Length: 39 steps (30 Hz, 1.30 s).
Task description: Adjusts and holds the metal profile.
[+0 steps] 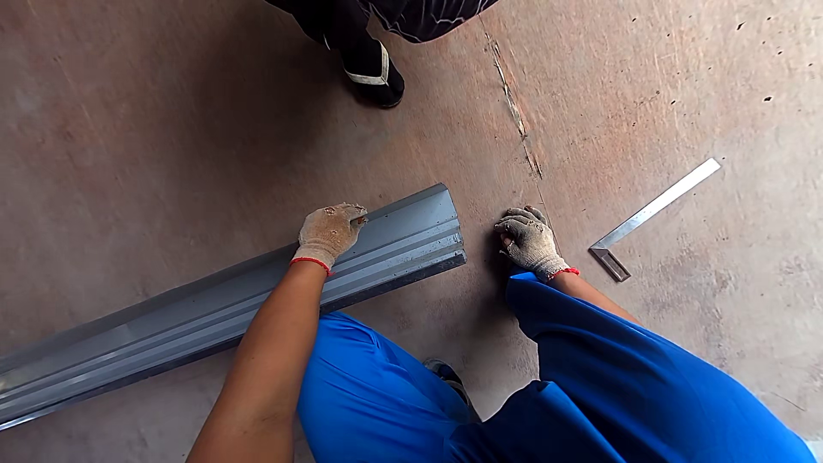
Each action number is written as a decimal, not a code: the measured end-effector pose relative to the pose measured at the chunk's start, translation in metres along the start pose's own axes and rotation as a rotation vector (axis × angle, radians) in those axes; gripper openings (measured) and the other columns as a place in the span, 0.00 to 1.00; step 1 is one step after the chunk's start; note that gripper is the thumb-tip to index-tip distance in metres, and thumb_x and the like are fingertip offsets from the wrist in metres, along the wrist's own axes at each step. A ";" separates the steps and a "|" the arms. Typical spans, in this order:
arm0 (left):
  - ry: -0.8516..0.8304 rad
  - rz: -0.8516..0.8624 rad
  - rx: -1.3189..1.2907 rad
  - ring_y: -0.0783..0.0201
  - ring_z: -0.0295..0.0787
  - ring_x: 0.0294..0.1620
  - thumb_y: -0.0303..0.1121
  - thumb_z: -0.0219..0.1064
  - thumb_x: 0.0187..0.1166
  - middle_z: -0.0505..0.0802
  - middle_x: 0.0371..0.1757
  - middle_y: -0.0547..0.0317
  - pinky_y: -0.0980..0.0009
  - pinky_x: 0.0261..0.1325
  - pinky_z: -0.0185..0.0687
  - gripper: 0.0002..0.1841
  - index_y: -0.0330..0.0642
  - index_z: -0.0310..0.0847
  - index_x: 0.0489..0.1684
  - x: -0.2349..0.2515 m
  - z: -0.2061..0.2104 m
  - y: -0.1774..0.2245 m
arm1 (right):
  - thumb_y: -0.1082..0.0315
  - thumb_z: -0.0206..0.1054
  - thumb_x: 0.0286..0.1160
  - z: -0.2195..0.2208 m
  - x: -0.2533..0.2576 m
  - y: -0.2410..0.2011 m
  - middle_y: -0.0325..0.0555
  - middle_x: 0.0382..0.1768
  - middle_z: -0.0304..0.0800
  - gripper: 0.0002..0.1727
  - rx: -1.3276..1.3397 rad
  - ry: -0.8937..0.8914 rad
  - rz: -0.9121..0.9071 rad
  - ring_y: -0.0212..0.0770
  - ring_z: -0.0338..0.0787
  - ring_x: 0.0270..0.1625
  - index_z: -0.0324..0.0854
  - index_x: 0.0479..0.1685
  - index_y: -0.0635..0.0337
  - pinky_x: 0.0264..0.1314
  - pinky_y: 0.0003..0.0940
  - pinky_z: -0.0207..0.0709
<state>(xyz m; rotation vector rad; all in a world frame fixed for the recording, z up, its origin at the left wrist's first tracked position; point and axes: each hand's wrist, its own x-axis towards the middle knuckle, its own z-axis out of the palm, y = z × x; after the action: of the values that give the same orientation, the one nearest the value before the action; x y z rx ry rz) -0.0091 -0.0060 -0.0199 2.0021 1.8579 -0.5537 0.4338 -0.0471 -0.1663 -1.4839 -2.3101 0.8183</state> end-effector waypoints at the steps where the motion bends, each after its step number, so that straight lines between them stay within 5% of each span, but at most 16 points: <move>1: 0.000 0.001 -0.003 0.48 0.89 0.68 0.41 0.63 0.87 0.93 0.65 0.53 0.40 0.69 0.80 0.14 0.51 0.91 0.60 0.000 0.000 0.000 | 0.54 0.59 0.71 0.000 0.000 0.000 0.36 0.62 0.93 0.18 0.000 -0.001 -0.001 0.45 0.79 0.81 0.93 0.51 0.44 0.91 0.58 0.55; 39: -0.017 -0.014 0.016 0.48 0.90 0.66 0.40 0.64 0.86 0.93 0.65 0.55 0.41 0.67 0.81 0.14 0.54 0.90 0.62 0.000 -0.002 0.002 | 0.54 0.59 0.71 0.000 -0.001 0.000 0.37 0.62 0.94 0.18 -0.006 0.001 -0.007 0.46 0.80 0.80 0.93 0.49 0.44 0.90 0.59 0.56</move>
<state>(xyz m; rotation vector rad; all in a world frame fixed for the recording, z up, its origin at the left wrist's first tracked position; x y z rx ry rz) -0.0070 -0.0050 -0.0184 1.9903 1.8643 -0.5891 0.4339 -0.0475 -0.1657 -1.4773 -2.3179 0.8095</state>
